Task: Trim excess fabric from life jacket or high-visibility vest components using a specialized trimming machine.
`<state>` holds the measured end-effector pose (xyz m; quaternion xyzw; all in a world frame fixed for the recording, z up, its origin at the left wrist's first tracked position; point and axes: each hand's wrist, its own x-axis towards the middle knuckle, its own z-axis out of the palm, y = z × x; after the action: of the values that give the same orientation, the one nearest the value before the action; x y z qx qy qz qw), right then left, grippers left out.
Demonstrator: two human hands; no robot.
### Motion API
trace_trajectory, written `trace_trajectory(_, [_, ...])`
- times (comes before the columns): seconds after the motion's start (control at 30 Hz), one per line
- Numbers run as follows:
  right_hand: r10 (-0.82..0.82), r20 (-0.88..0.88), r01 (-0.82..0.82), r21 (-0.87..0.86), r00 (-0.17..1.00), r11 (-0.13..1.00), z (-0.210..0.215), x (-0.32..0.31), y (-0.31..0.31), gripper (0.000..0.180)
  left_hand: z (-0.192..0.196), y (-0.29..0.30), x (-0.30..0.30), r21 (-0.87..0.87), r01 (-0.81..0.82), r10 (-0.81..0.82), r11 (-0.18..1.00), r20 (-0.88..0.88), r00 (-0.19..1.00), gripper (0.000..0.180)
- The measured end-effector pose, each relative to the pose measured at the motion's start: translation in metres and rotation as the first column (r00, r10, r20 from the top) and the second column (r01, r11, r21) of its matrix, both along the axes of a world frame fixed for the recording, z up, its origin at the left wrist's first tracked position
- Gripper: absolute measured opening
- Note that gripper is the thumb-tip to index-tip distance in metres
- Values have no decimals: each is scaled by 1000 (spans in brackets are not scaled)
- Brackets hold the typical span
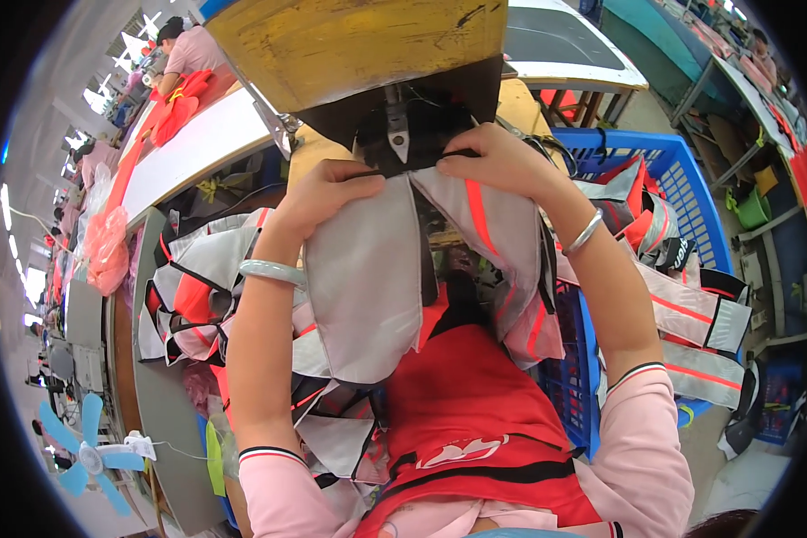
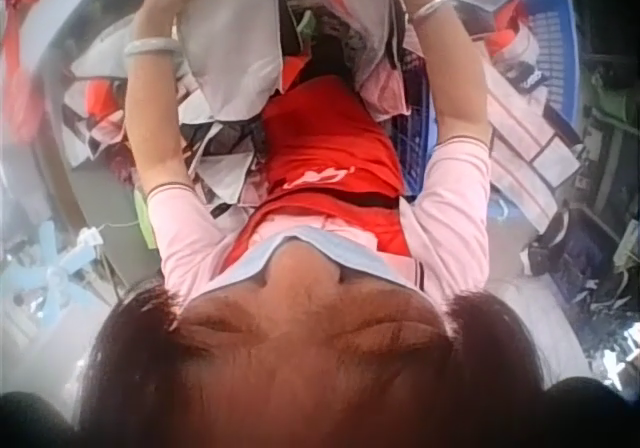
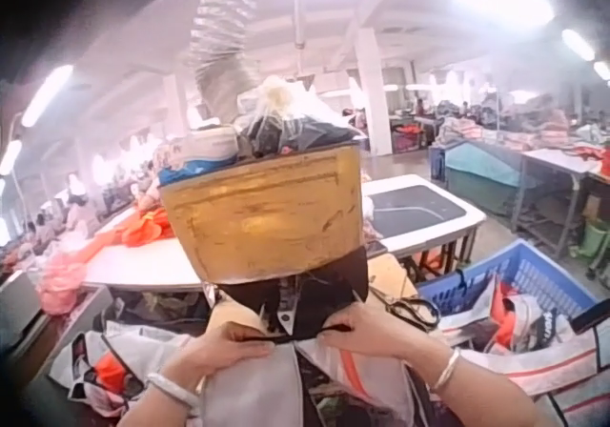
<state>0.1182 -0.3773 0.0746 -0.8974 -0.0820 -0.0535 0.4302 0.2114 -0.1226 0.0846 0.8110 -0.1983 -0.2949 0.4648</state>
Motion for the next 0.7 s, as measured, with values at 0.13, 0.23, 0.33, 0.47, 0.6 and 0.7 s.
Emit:
trace_trajectory(0.13, [-28,-23,28,24,999,999,-1,0,0,36,0,-1,1,-35,-10,9,999,-42,999,46])
trace_trajectory(0.23, [-44,-45,46,49,998,998,0,2,-1,36,-1,-3,2,-69,-31,25,997,-79,997,46])
trace_trajectory(0.33, [-51,-52,53,52,997,997,-1,10,0,35,-2,-4,7,-108,-79,72,991,-74,995,45])
trace_trajectory(0.47, [-69,-76,77,103,995,992,8,4,3,33,-6,-2,13,-130,-79,69,988,-80,994,43])
trace_trajectory(0.6, [-208,32,189,303,978,934,7,-20,-18,33,1,19,7,-174,-161,134,971,-158,978,34])
trace_trajectory(0.7, [-114,8,110,225,993,968,24,-75,-41,27,-10,63,-7,-256,-113,54,960,-227,972,30])
